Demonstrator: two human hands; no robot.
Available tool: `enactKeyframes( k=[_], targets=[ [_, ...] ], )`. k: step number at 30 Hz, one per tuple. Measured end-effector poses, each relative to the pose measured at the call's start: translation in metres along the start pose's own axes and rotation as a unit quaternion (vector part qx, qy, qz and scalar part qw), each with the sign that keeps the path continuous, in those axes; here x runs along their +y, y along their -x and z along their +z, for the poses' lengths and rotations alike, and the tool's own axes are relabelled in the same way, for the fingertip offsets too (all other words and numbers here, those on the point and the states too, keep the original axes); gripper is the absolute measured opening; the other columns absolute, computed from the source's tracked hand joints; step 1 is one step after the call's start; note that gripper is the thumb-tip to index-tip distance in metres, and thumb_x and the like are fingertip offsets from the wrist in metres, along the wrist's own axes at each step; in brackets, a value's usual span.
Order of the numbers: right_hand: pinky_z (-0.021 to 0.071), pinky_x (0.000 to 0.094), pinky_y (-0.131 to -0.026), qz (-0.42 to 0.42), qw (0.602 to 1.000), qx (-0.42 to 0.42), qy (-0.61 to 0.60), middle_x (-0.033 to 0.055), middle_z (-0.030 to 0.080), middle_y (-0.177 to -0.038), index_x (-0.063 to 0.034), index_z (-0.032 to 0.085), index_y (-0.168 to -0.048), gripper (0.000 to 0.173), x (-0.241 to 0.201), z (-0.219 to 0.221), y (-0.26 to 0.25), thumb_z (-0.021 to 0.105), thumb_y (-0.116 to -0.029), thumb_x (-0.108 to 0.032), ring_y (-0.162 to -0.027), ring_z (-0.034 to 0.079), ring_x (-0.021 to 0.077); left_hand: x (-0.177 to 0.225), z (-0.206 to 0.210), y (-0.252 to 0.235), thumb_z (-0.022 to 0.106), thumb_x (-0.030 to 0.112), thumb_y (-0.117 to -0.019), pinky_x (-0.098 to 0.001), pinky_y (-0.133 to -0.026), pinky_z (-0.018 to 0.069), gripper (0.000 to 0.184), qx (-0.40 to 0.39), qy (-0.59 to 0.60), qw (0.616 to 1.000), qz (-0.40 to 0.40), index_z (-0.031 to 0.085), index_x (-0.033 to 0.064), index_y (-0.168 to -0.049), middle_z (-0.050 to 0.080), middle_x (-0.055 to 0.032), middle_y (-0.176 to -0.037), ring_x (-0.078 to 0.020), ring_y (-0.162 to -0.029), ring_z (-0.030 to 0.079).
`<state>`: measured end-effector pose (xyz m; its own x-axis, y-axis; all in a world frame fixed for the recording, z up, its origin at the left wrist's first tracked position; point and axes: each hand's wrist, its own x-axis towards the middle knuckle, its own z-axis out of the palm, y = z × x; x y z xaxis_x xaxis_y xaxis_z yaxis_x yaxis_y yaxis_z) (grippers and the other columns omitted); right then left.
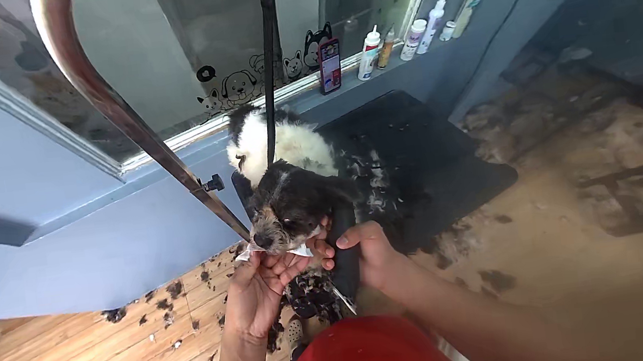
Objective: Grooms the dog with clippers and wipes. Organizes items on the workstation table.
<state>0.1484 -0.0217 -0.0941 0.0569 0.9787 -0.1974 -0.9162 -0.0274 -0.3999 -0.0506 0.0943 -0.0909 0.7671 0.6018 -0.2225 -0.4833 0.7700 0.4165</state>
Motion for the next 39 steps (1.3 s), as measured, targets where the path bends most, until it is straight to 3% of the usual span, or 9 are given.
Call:
enactKeyframes(
  k=[4, 10, 13, 18, 21, 25, 29, 39],
  targets=[
    [0.0571, 0.0353, -0.063, -0.029, 0.999, 0.029, 0.006, 0.0102, 0.067, -0.087, -0.0159, 0.062, -0.109, 0.036, 0.009, 0.006, 0.001, 0.071, -0.0749, -0.014, -0.071, 0.068, 0.0200, 0.011, -0.005, -0.005, 0.050, 0.029, -0.1048, -0.0588, -0.103, 0.0524, 0.035, -0.027, 0.028, 0.997, -0.067, 0.071, 0.0008, -0.102, 0.073, -0.0212, -0.097, -0.0359, -0.100, 0.073],
    [0.0581, 0.0359, -0.065, -0.046, 0.998, 0.028, -0.008, 0.0102, 0.068, -0.087, -0.0165, 0.063, -0.112, 0.037, 0.016, 0.007, 0.006, 0.072, -0.0762, -0.016, -0.072, 0.069, 0.0200, 0.015, -0.005, -0.009, 0.054, 0.031, -0.1039, -0.0558, -0.099, 0.0558, 0.035, -0.030, 0.058, 0.993, -0.101, 0.071, 0.0011, -0.097, 0.072, -0.0175, -0.091, -0.0322, -0.093, 0.074],
    [0.0579, 0.0362, -0.064, -0.054, 0.998, 0.018, -0.014, 0.0106, 0.068, -0.087, -0.0164, 0.062, -0.114, 0.038, 0.018, 0.004, 0.006, 0.072, -0.0772, -0.016, -0.072, 0.069, 0.0207, 0.016, 0.002, -0.007, 0.042, 0.034, -0.1091, -0.0568, -0.098, 0.0561, 0.044, -0.006, 0.069, 0.992, -0.106, 0.068, -0.0001, -0.098, 0.071, -0.0175, -0.090, -0.0332, -0.093, 0.073],
    [0.0576, 0.0360, -0.065, -0.068, 0.997, 0.010, -0.027, 0.0112, 0.068, -0.088, -0.0166, 0.061, -0.114, 0.038, 0.020, 0.005, 0.006, 0.072, -0.0785, -0.016, -0.073, 0.069, 0.0212, 0.019, 0.011, -0.005, 0.036, 0.037, -0.1096, -0.0585, -0.100, 0.0538, 0.050, 0.017, 0.067, 0.991, -0.116, 0.066, -0.0010, -0.099, 0.071, -0.0201, -0.093, -0.0360, -0.097, 0.072],
    [0.0577, 0.0363, -0.065, -0.067, 0.997, 0.010, -0.036, 0.0116, 0.067, -0.087, -0.0150, 0.061, -0.113, 0.036, 0.020, 0.006, 0.007, 0.072, -0.0789, -0.016, -0.073, 0.069, 0.0217, 0.020, 0.008, -0.003, 0.033, 0.046, -0.1060, -0.0603, -0.104, 0.0496, 0.057, 0.003, 0.053, 0.991, -0.123, 0.067, 0.0003, -0.103, 0.071, -0.0203, -0.099, -0.0369, -0.103, 0.071],
    [0.0573, 0.0359, -0.065, -0.063, 0.997, -0.003, -0.051, 0.0106, 0.066, -0.086, -0.0144, 0.062, -0.111, 0.033, 0.018, 0.008, 0.007, 0.072, -0.0789, -0.013, -0.073, 0.068, 0.0213, 0.020, -0.010, 0.000, 0.051, 0.067, -0.0902, -0.0658, -0.113, 0.0380, 0.076, -0.070, 0.098, 0.983, -0.140, 0.064, -0.0013, -0.121, 0.065, -0.0270, -0.125, -0.0442, -0.128, 0.058],
    [0.0578, 0.0354, -0.063, -0.059, 0.997, 0.009, -0.049, 0.0097, 0.065, -0.085, -0.0135, 0.063, -0.110, 0.035, 0.020, 0.012, 0.007, 0.073, -0.0770, -0.015, -0.071, 0.068, 0.0203, 0.015, -0.015, 0.008, 0.040, 0.090, -0.0804, -0.0684, -0.116, 0.0304, 0.100, -0.116, 0.108, 0.979, -0.125, 0.063, 0.0024, -0.123, 0.060, -0.0255, -0.137, -0.0443, -0.137, 0.049],
    [0.0594, 0.0380, -0.064, -0.047, 0.997, 0.047, -0.037, 0.0103, 0.066, -0.082, -0.0120, 0.065, -0.107, 0.032, 0.027, 0.011, 0.007, 0.075, -0.0766, -0.013, -0.070, 0.068, 0.0212, 0.012, -0.019, 0.013, 0.037, 0.090, -0.0820, -0.0653, -0.119, 0.0300, 0.108, -0.119, 0.124, 0.975, -0.138, 0.057, -0.0039, -0.132, 0.053, -0.0308, -0.144, -0.0468, -0.141, 0.045]
  ],
)
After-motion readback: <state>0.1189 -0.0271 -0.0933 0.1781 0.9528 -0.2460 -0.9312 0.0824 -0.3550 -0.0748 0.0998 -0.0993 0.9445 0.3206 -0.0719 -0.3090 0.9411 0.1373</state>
